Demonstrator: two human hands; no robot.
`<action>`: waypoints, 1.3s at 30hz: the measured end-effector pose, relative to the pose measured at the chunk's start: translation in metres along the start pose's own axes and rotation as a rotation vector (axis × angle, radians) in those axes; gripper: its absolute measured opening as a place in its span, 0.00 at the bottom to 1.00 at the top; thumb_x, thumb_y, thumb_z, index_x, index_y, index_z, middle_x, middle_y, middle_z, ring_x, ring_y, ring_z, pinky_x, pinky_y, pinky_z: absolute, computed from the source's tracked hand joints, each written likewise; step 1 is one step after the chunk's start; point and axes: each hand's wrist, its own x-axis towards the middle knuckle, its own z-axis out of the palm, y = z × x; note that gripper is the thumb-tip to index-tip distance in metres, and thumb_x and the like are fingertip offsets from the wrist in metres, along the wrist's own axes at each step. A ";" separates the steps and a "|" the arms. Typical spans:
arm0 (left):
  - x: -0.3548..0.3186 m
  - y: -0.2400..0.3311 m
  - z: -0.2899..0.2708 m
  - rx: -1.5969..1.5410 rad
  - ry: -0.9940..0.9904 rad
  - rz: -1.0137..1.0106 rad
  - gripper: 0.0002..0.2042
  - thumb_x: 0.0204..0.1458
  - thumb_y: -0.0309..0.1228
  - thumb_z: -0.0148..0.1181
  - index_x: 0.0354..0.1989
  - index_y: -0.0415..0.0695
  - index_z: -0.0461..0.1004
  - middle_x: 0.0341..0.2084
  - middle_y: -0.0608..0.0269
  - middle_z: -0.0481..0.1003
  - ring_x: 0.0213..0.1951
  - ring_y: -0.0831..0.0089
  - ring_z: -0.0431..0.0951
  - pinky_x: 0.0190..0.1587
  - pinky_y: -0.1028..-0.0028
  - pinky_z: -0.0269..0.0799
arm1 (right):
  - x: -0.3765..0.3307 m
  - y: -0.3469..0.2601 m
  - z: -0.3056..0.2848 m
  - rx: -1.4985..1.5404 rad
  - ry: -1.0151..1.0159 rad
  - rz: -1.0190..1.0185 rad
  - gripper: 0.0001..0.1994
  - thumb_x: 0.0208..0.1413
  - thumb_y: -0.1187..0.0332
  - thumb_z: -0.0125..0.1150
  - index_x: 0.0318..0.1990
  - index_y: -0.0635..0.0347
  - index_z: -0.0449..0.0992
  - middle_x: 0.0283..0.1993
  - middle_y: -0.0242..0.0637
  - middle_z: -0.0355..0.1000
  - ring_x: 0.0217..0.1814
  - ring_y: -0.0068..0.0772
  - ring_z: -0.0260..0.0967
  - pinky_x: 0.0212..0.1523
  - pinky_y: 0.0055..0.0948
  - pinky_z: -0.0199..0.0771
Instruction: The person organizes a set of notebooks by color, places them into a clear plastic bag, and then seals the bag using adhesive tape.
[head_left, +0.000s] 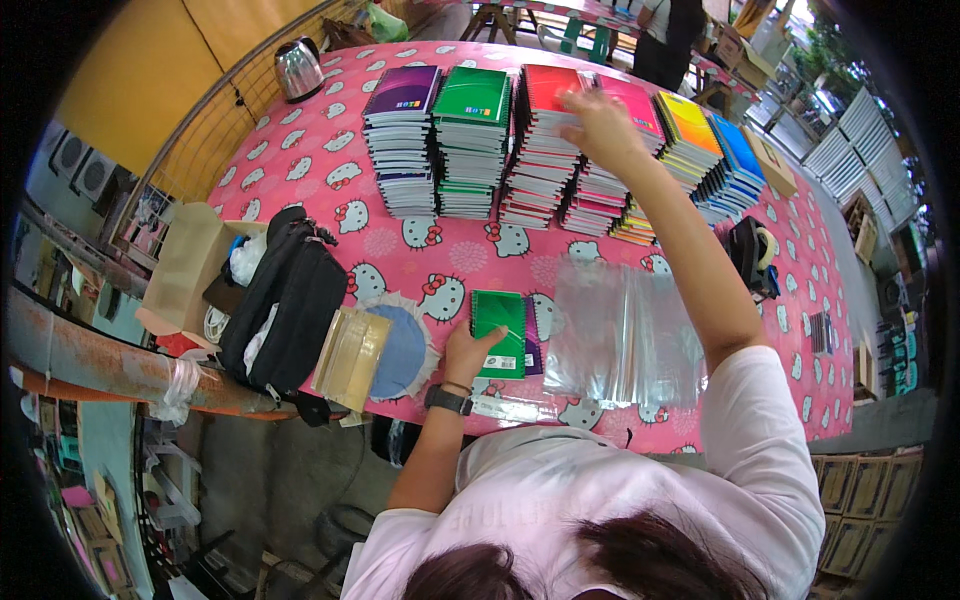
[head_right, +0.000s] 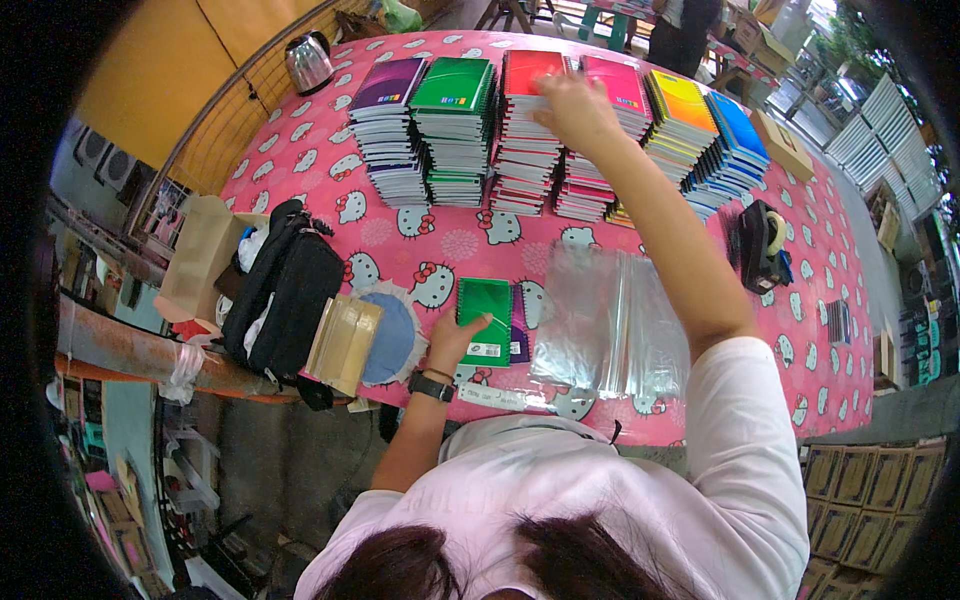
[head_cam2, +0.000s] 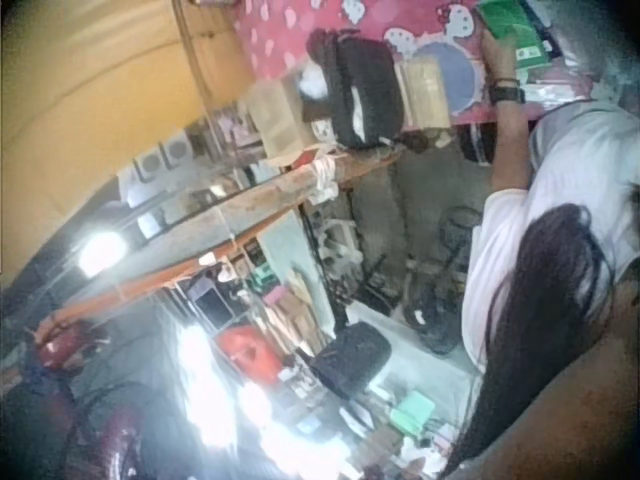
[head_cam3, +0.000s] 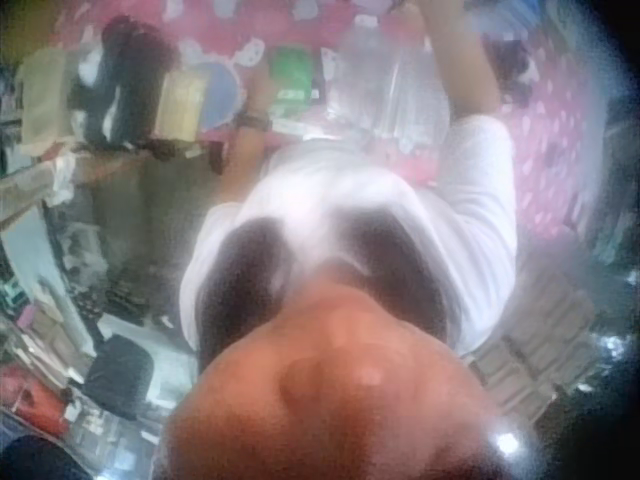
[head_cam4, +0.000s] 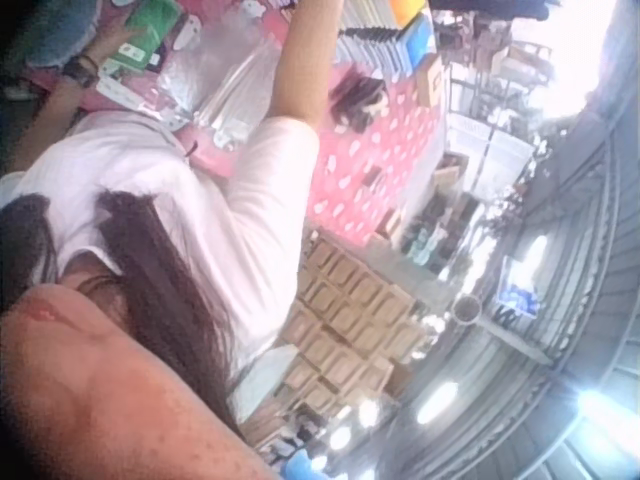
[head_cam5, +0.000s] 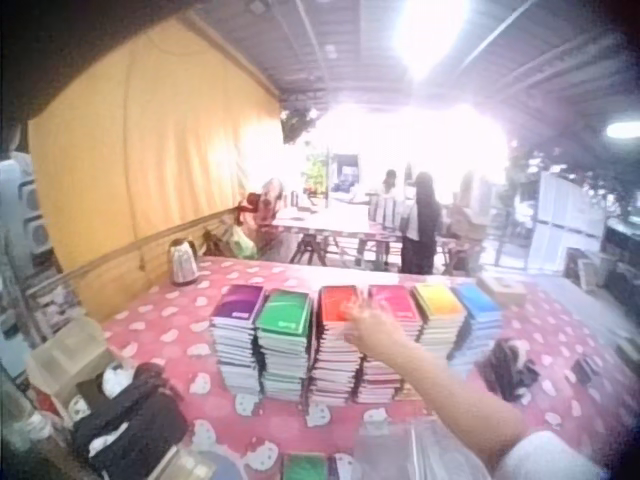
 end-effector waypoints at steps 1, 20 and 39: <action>0.000 -0.001 -0.001 -0.016 0.031 -0.018 0.15 0.43 0.34 0.64 0.36 0.36 0.73 0.28 0.57 0.77 0.31 0.73 0.76 0.34 0.73 0.70 | -0.001 -0.004 0.003 -0.061 -0.054 -0.032 0.13 0.48 0.63 0.59 0.41 0.54 0.73 0.42 0.36 0.72 0.49 0.39 0.67 0.51 0.40 0.62; -0.002 0.006 -0.020 -0.277 -0.222 -0.071 0.16 0.47 0.30 0.60 0.44 0.37 0.71 0.36 0.61 0.75 0.36 0.76 0.74 0.39 0.75 0.69 | -0.102 -0.076 -0.002 0.631 -0.230 0.210 0.23 0.43 0.70 0.61 0.52 0.54 0.68 0.49 0.44 0.67 0.54 0.49 0.60 0.53 0.42 0.62; 0.002 0.010 0.005 -0.575 -0.086 -0.132 0.16 0.51 0.32 0.53 0.45 0.36 0.68 0.39 0.59 0.73 0.39 0.72 0.73 0.44 0.73 0.67 | -0.216 -0.137 -0.047 0.859 -0.393 1.001 0.20 0.41 0.73 0.63 0.44 0.61 0.67 0.31 0.39 0.69 0.37 0.38 0.69 0.40 0.34 0.69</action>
